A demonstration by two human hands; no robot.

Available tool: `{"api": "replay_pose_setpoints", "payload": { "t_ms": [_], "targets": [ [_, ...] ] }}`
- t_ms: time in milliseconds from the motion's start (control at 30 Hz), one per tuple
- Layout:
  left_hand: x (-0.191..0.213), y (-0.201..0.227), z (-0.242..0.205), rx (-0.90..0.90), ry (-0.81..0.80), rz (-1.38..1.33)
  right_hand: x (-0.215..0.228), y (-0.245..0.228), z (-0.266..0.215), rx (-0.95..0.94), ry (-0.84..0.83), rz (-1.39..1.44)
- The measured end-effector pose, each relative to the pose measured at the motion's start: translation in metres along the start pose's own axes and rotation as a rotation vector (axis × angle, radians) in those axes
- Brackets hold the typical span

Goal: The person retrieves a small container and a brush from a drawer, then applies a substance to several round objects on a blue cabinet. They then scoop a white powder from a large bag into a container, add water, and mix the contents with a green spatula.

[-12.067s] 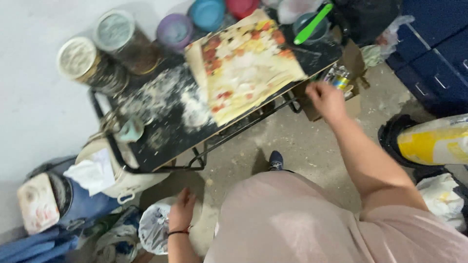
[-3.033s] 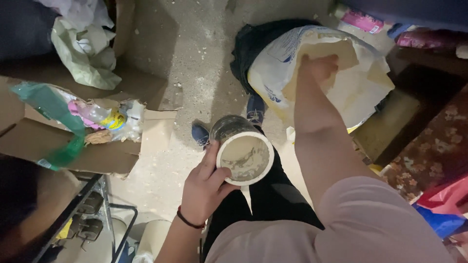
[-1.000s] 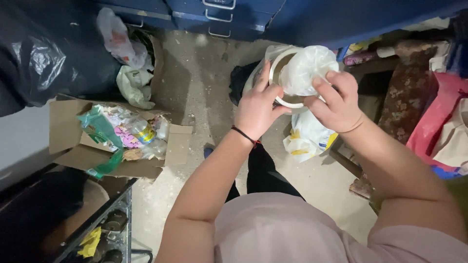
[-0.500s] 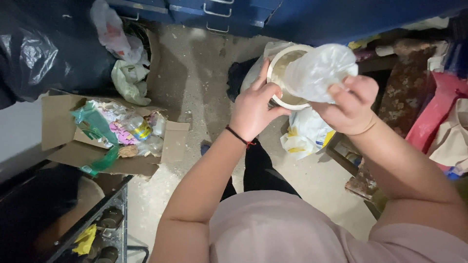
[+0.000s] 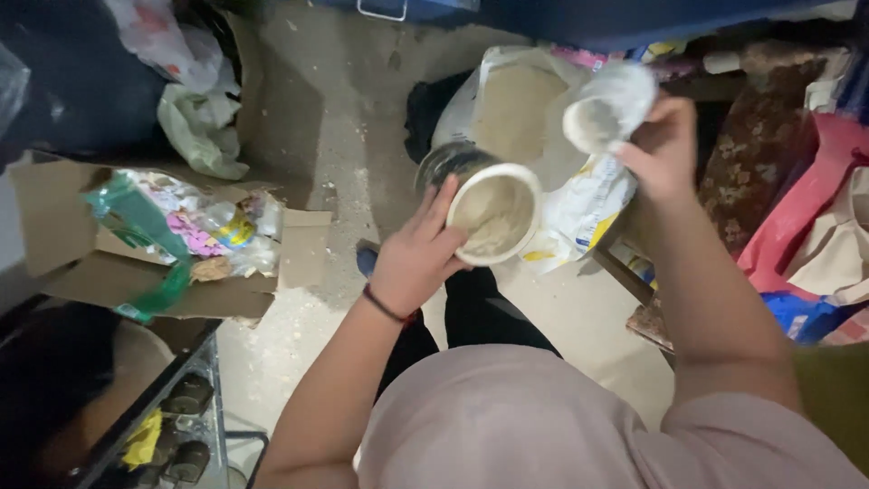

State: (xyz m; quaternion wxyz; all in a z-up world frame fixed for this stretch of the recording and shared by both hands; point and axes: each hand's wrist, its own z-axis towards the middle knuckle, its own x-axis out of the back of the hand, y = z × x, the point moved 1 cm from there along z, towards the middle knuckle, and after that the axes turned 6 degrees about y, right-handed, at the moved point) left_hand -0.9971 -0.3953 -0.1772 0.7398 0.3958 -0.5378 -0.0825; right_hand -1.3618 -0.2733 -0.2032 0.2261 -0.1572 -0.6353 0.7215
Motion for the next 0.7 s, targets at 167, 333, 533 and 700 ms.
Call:
{"api": "replay_pose_setpoints", "payload": {
  "t_ms": [167, 333, 533, 700],
  "targets": [
    [-0.005, -0.004, -0.038, 0.038, -0.074, 0.016, -0.007, 0.171, -0.024, -0.186, -0.448, -1.11],
    [-0.038, -0.015, -0.066, 0.116, -0.066, -0.02, -0.09, 0.29, -0.023, 0.108, -1.062, -1.6],
    [-0.057, -0.033, -0.071, 0.193, -0.013, -0.036, -0.02, 0.421, -0.02, 0.678, -1.158, -1.665],
    [-0.071, -0.046, -0.068, 0.258, 0.011, -0.063, -0.018, 0.375, 0.024, 1.232, -1.125, -2.041]
  ]
}}
